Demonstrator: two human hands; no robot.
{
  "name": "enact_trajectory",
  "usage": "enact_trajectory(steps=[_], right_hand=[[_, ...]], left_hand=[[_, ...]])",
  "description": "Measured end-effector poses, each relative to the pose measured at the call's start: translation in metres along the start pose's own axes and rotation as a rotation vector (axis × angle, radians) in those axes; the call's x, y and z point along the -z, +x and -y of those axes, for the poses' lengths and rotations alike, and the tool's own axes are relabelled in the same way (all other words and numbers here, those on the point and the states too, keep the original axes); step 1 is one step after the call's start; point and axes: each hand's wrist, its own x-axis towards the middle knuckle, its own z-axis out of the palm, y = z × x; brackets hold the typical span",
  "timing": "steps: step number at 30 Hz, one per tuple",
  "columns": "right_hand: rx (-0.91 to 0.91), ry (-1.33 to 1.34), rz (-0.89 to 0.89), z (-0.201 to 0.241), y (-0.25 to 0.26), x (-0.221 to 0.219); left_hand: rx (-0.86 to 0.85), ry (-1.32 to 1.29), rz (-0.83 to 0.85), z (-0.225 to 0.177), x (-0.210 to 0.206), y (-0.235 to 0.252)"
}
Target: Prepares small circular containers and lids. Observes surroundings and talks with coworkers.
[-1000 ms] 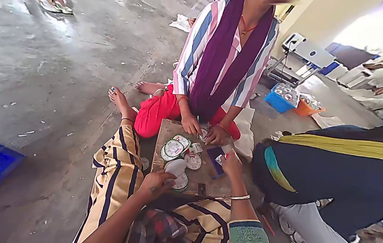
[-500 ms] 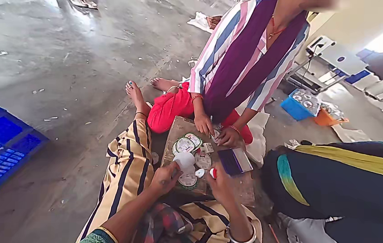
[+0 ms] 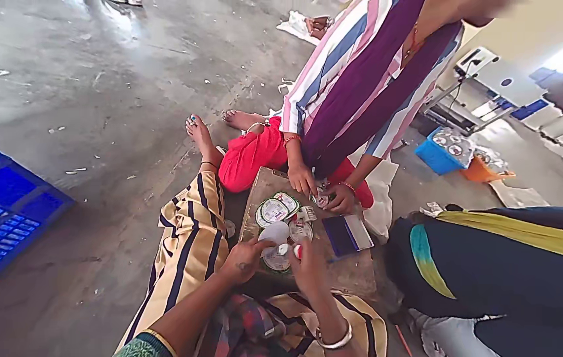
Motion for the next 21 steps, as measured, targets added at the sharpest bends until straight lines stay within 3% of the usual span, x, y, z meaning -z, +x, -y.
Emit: enact_trajectory(steps=[2,4,7,9,16,21], right_hand=[[-0.003,0.132,-0.222,-0.023,0.002,0.02],[-0.116,0.131,-0.335,-0.043,0.01,0.047],[-0.397,-0.019,-0.273,-0.067,0.034,0.084],[-0.483,-0.085,-0.237,-0.084,0.049,0.092],[-0.55,-0.187,-0.068,-0.088,0.078,0.065],[-0.489,-0.109,-0.161,-0.083,0.06,0.068]], left_hand=[[-0.048,0.023,0.054,0.001,0.0,0.0],[-0.058,0.064,0.152,0.0,0.004,0.001],[-0.068,0.129,0.227,-0.005,0.009,0.005],[-0.082,0.149,0.237,-0.005,0.008,0.006],[-0.085,0.066,0.152,0.0,0.007,0.005],[-0.01,-0.012,0.051,0.0,0.004,0.005]])
